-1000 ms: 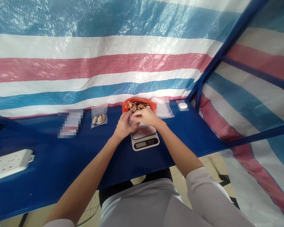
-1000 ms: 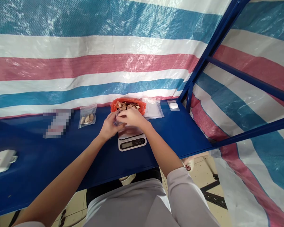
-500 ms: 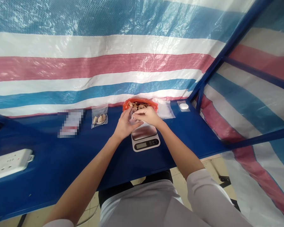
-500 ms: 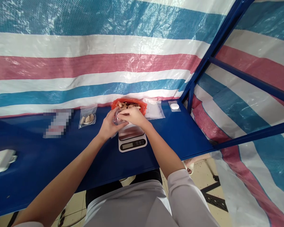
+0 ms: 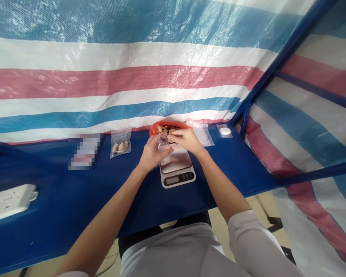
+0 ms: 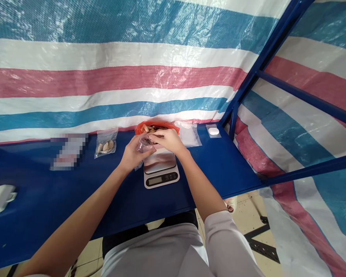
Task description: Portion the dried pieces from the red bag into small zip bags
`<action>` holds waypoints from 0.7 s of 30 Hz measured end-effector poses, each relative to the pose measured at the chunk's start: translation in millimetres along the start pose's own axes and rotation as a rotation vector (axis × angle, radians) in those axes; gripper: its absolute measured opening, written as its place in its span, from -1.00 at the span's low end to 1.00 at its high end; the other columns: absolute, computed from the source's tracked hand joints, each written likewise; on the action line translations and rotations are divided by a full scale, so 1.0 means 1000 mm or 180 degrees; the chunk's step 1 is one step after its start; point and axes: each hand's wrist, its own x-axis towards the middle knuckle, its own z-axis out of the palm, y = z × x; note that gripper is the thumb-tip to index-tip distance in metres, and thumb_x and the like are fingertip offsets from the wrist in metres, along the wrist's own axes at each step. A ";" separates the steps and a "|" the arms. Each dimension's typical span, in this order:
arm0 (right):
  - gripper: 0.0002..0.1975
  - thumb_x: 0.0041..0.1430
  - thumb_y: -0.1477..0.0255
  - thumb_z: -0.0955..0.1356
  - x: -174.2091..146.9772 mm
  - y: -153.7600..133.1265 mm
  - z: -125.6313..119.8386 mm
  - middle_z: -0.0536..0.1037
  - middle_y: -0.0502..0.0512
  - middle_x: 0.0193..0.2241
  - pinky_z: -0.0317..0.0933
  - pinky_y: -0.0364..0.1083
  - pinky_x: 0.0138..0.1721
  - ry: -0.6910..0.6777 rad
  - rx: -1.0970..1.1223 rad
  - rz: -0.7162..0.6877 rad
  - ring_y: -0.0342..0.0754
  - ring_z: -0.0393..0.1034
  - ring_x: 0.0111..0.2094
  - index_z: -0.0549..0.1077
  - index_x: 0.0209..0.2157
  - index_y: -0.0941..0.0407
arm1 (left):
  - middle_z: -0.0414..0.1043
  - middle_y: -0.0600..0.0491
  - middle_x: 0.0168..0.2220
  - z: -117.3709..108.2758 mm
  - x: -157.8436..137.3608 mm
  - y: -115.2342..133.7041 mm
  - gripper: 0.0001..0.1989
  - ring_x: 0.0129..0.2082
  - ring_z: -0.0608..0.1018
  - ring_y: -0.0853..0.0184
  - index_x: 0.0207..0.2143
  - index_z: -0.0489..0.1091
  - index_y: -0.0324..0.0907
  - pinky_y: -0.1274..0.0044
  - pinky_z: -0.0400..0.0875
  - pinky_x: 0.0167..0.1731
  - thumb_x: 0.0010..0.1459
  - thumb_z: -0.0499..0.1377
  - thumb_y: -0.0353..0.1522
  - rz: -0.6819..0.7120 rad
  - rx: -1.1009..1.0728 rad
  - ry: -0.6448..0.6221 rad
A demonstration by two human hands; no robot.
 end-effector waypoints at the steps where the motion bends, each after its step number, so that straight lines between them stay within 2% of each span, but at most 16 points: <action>1: -0.81 0.22 0.31 0.40 0.001 0.001 -0.002 0.66 0.02 -0.32 0.34 -0.13 -0.20 0.0014 -0.0060 0.0036 -0.07 0.53 -0.24 0.65 -0.33 0.08 | 0.47 -0.10 0.05 0.000 0.000 0.000 -0.31 0.11 0.50 0.06 0.16 0.34 -0.11 0.21 0.39 0.15 0.03 0.34 -0.03 0.0009 0.0010 0.0016; 6: -0.82 0.18 0.30 0.44 0.005 0.002 -0.002 0.64 0.04 -0.41 0.30 -0.11 -0.27 -0.0070 -0.0446 0.0301 -0.06 0.50 -0.31 0.64 -0.41 0.09 | 0.43 -0.11 0.08 0.001 0.001 0.000 -0.24 0.10 0.50 0.09 0.22 0.29 -0.11 0.22 0.40 0.15 0.02 0.35 -0.01 0.0047 0.0008 0.0029; 9: -0.86 0.13 0.38 0.46 0.011 -0.001 0.001 0.61 0.03 -0.47 0.25 -0.12 -0.33 -0.0294 -0.0574 0.0273 -0.07 0.47 -0.35 0.63 -0.47 0.10 | 0.41 -0.11 0.09 0.001 0.003 0.000 -0.23 0.12 0.48 0.09 0.23 0.28 -0.10 0.22 0.39 0.16 0.03 0.35 -0.02 0.0116 -0.0018 -0.0030; 13: -0.76 0.11 0.48 0.45 0.020 -0.004 0.001 0.51 -0.02 -0.62 0.15 -0.13 -0.41 -0.0485 -0.0789 0.0188 -0.12 0.40 -0.47 0.55 -0.63 0.13 | 0.42 -0.09 0.09 0.001 0.007 -0.003 -0.25 0.11 0.49 0.07 0.23 0.28 -0.08 0.21 0.39 0.16 0.04 0.34 -0.02 0.0128 0.0048 -0.0094; 17: -0.77 0.11 0.56 0.40 0.025 -0.003 -0.003 0.52 -0.05 -0.62 0.14 -0.15 -0.41 -0.0586 -0.0739 0.0255 -0.16 0.39 -0.50 0.56 -0.60 0.13 | 0.46 -0.08 0.05 0.000 0.009 -0.008 -0.32 0.07 0.51 0.08 0.20 0.31 -0.09 0.22 0.41 0.14 0.07 0.33 -0.07 0.0139 -0.0013 -0.0102; 21: -0.77 0.15 0.51 0.37 0.028 -0.003 -0.010 0.52 -0.04 -0.60 0.11 -0.16 -0.43 -0.0729 -0.0801 0.0317 -0.18 0.37 -0.52 0.56 -0.57 0.13 | 0.47 -0.09 0.05 -0.001 0.012 -0.008 -0.32 0.08 0.51 0.07 0.18 0.32 -0.12 0.22 0.39 0.15 0.06 0.33 -0.07 0.0027 -0.0149 -0.0165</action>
